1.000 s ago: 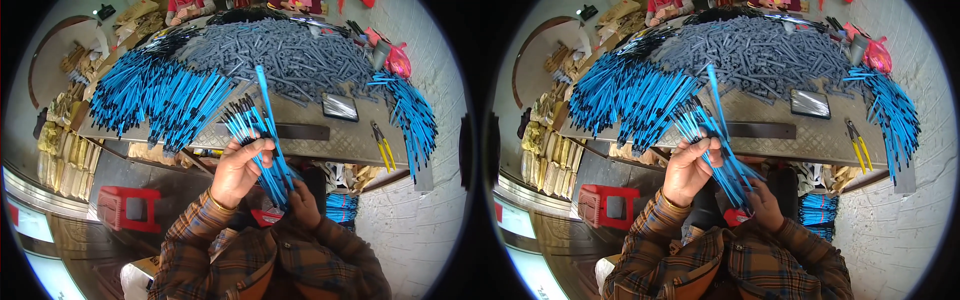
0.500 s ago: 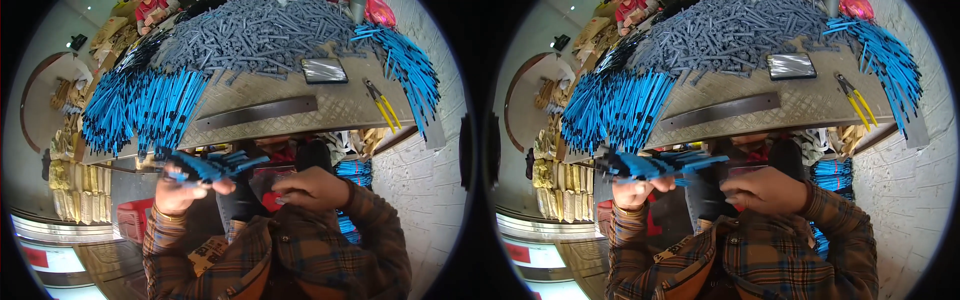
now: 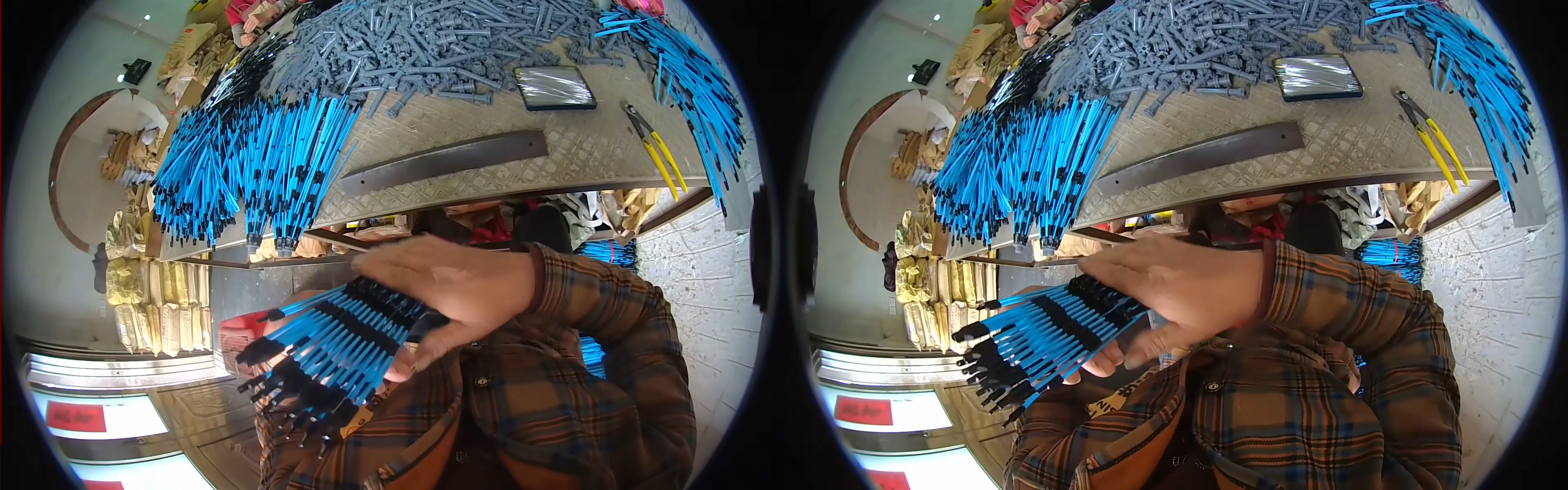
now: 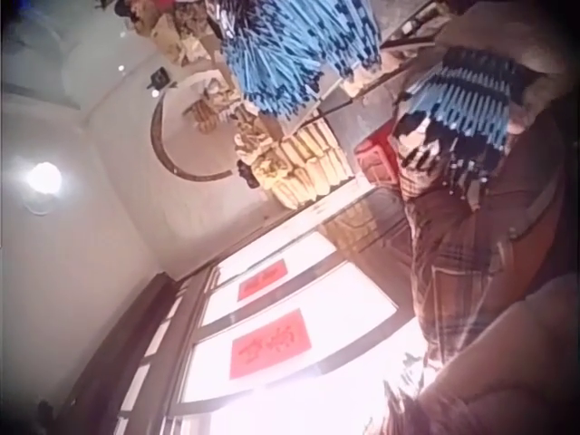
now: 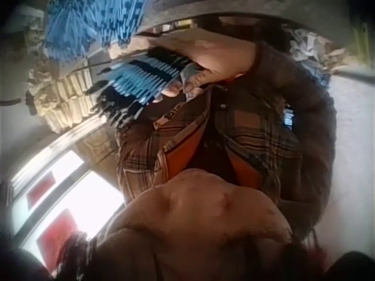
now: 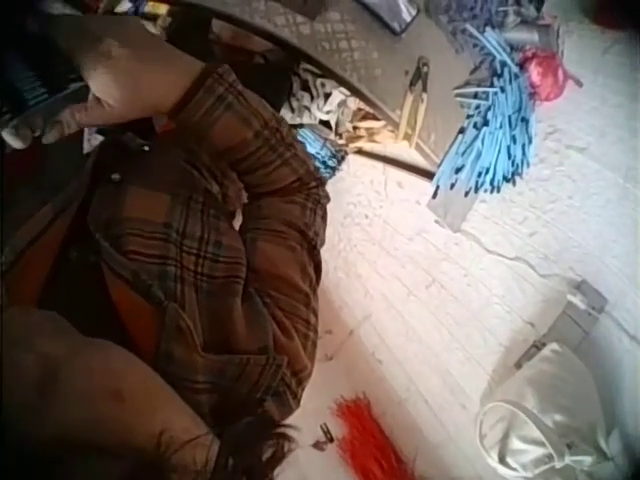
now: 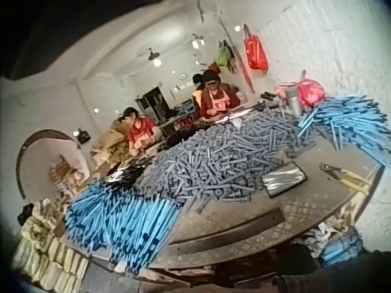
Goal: The person assembles a circular bundle of blue wires and electronic components at a workbench, using wire cutters.
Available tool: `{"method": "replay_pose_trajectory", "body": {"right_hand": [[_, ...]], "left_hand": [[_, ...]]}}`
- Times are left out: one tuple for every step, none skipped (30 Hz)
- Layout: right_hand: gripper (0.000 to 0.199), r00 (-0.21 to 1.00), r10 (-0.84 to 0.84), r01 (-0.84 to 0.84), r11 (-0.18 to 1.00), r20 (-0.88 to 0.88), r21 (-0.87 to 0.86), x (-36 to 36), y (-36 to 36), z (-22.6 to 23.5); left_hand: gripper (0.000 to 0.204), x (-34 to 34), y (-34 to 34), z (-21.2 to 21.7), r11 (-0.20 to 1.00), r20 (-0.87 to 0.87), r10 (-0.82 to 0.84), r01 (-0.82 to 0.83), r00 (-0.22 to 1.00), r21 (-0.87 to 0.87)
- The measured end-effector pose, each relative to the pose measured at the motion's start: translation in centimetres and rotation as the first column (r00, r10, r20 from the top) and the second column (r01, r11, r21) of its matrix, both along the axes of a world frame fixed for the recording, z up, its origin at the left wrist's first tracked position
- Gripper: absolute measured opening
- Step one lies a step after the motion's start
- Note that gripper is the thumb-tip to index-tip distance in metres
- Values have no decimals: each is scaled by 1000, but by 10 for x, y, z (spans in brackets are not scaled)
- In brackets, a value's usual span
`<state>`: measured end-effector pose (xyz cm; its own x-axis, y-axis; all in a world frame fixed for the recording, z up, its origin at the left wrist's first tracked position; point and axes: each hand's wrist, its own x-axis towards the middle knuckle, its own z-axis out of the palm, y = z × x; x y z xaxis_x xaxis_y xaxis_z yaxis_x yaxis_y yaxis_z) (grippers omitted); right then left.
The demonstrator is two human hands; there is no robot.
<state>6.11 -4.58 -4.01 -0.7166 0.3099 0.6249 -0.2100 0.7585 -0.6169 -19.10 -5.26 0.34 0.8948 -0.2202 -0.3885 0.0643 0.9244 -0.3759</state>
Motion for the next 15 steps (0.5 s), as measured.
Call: {"method": "replay_pose_trajectory", "body": {"right_hand": [[90, 991, 127, -124, 989, 33, -81, -4, -1, -3], [90, 990, 135, -132, 988, 31, -83, -6, -3, -6], [91, 994, 101, -99, 993, 30, -70, -8, -5, -10], [92, 998, 63, -62, 996, 27, -57, -8, -7, -13], [93, 999, 25, -24, 999, 25, -45, -9, -8, -16], [93, 999, 27, -26, 998, 26, -49, -10, -8, -18], [93, 1000, 16, -15, 999, 23, -33, -10, -6, -20], [94, 1000, -1, 1, 1000, 15, -20, -7, -3, -23], [94, 999, -39, 40, 999, 25, -16, -1, 1, -33], [94, 1000, -27, 27, 1000, 15, -15, -2, -1, -34], [93, 998, -36, 39, 998, 55, -56, -1, -1, -39], [93, 994, -44, 53, 994, 96, -97, 1, -1, -46], [92, 989, -50, 69, 988, 136, -137, 2, -1, -52], [92, 990, -48, 67, 988, 136, -142, 3, -3, -59], [91, 982, -13, 48, 983, 189, -180, 5, -5, -64]], "left_hand": [[41, -16, -15, 32, 1000, -11, 11, -11, 1000, -10], [42, -20, -26, 63, 1000, -20, 20, -20, 1000, -22], [43, 12, 5, 2, 999, -28, 28, -29, 999, -34], [43, 19, 8, 2, 998, -36, 32, -34, 999, -46], [44, 23, 9, 2, 997, -44, 36, -38, 998, -59], [45, 25, 9, 3, 996, -51, 38, -42, 998, -73], [46, 25, 7, 5, 995, -57, 40, -45, 998, -86], [46, 5, 0, 16, 994, -69, 37, -43, 997, -101], [47, -29, -1, 22, 992, -63, 10, -18, 998, -127], [48, -61, -13, 43, 990, -81, 23, -33, 996, -134], [48, -91, -20, 58, 989, -89, 24, -37, 996, -143], [49, -98, -22, 66, 987, -97, 26, -40, 995, -153], [50, -101, -23, 65, 986, -105, 26, -43, 994, -164], [50, -94, -24, 64, 983, -115, 27, -47, 993, -177], [51, -83, -25, 62, 981, -121, 23, -46, 992, -189]]}}
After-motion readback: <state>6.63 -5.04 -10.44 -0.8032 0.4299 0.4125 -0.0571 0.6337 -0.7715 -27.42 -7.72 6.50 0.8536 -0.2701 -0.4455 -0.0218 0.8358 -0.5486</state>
